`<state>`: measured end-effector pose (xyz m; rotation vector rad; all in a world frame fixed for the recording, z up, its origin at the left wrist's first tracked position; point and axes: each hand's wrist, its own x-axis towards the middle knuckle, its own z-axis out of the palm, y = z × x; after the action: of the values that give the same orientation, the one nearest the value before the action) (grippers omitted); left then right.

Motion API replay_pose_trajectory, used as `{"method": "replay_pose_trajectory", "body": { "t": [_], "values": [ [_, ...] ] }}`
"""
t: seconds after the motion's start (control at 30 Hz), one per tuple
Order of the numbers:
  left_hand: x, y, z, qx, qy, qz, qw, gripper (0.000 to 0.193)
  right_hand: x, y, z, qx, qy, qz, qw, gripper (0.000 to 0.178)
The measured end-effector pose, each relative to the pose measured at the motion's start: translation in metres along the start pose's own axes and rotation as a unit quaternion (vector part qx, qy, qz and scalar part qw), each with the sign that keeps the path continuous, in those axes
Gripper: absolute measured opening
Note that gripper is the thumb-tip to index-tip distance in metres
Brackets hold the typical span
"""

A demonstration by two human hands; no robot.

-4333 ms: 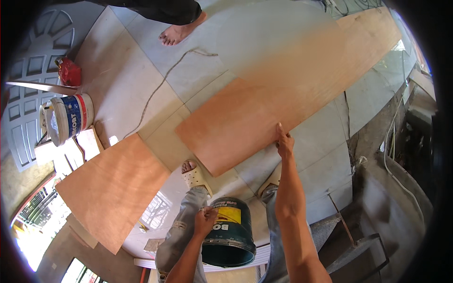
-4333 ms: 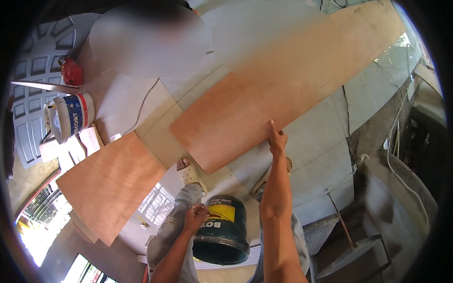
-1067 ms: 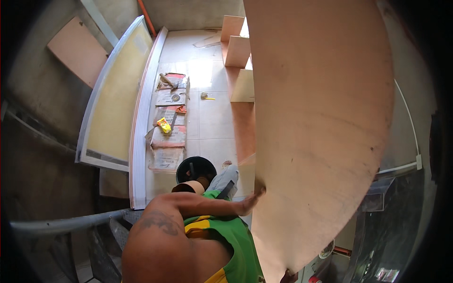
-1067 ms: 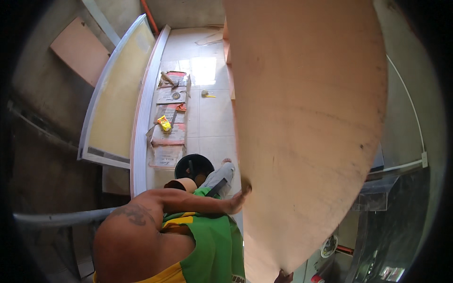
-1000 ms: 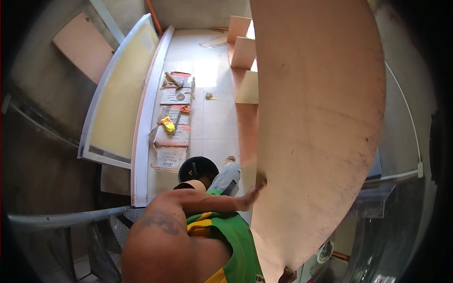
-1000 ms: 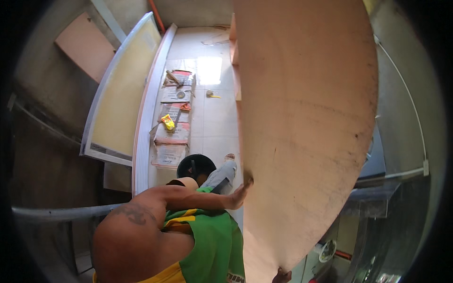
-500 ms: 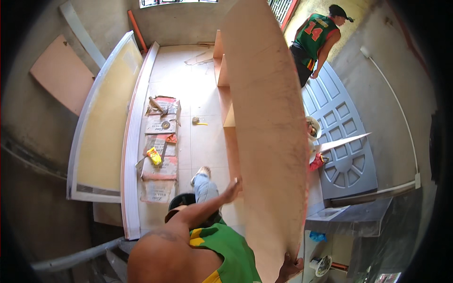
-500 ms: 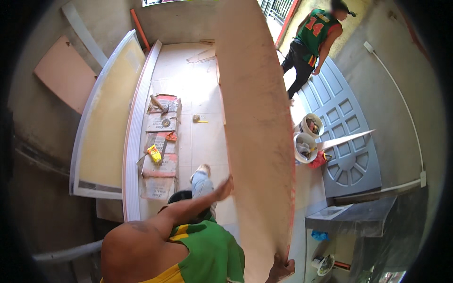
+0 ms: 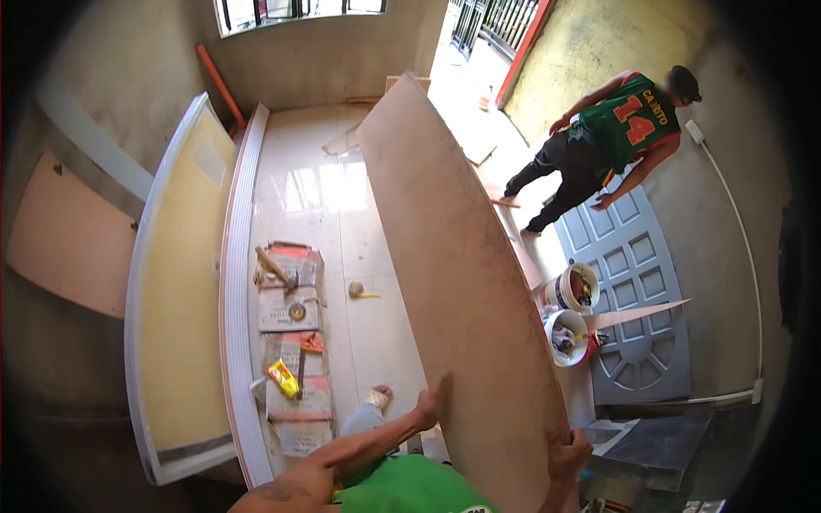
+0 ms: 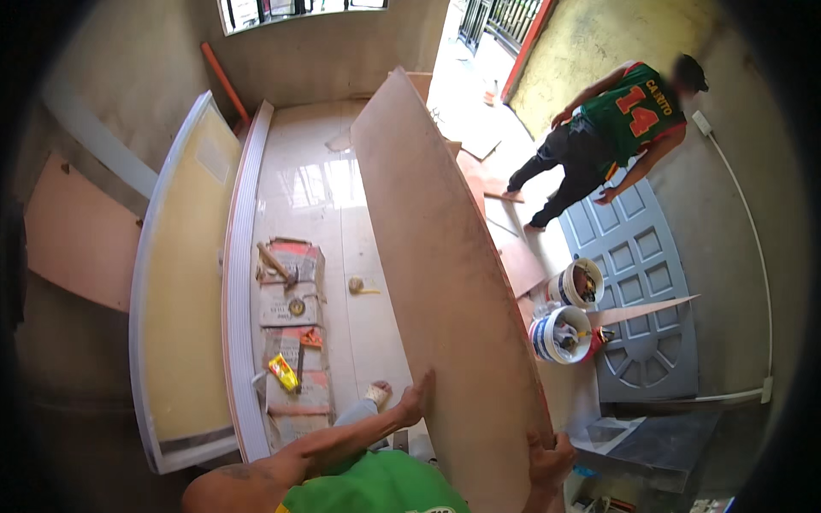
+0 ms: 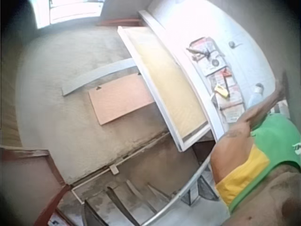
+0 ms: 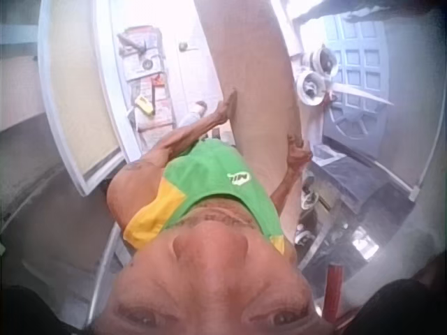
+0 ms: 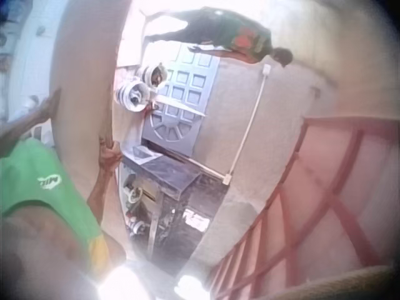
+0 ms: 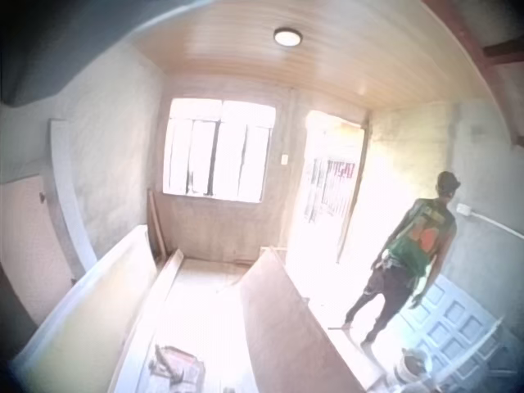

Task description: The person applies glue to the edges of wooden panels, positions a wooden board on top, and hammers a nail into the board using a hammer.

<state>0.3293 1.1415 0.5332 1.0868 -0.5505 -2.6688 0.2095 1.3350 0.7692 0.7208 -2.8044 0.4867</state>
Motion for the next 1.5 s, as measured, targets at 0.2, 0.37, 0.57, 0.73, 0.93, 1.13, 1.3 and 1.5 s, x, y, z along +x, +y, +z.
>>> {"method": "replay_pose_trajectory", "body": {
  "t": [0.2,0.37,0.57,0.73,0.93,1.13,1.3,1.5],
  "values": [
    [0.024,0.088,0.028,0.041,0.019,0.017,0.999,0.072,0.108,-0.002,0.038,-0.008,-0.079,0.038,0.996,0.079],
    [0.088,0.156,0.048,0.135,0.055,0.042,0.988,0.072,0.193,-0.008,0.109,0.038,-0.097,0.004,0.994,0.08],
    [0.193,0.227,0.061,0.146,0.061,0.035,0.987,0.07,0.286,0.003,0.217,0.076,-0.097,0.015,0.992,0.082],
    [0.265,0.302,0.097,0.217,0.093,0.068,0.969,0.067,0.372,-0.022,0.296,0.068,-0.121,0.069,0.988,0.08],
    [0.347,0.406,0.13,0.354,0.173,0.044,0.918,0.067,0.468,-0.064,0.378,0.147,-0.159,0.049,0.975,0.07],
    [0.444,0.457,0.117,0.375,0.262,0.039,0.888,0.063,0.529,-0.111,0.449,0.128,-0.124,0.046,0.983,0.065],
    [0.526,0.466,0.054,0.379,0.277,0.037,0.882,0.068,0.565,-0.15,0.493,0.095,-0.154,0.074,0.981,0.066],
    [0.544,0.492,0.062,0.394,0.264,0.034,0.88,0.069,0.588,-0.15,0.544,0.097,-0.21,0.11,0.966,0.065]
  ]
}}
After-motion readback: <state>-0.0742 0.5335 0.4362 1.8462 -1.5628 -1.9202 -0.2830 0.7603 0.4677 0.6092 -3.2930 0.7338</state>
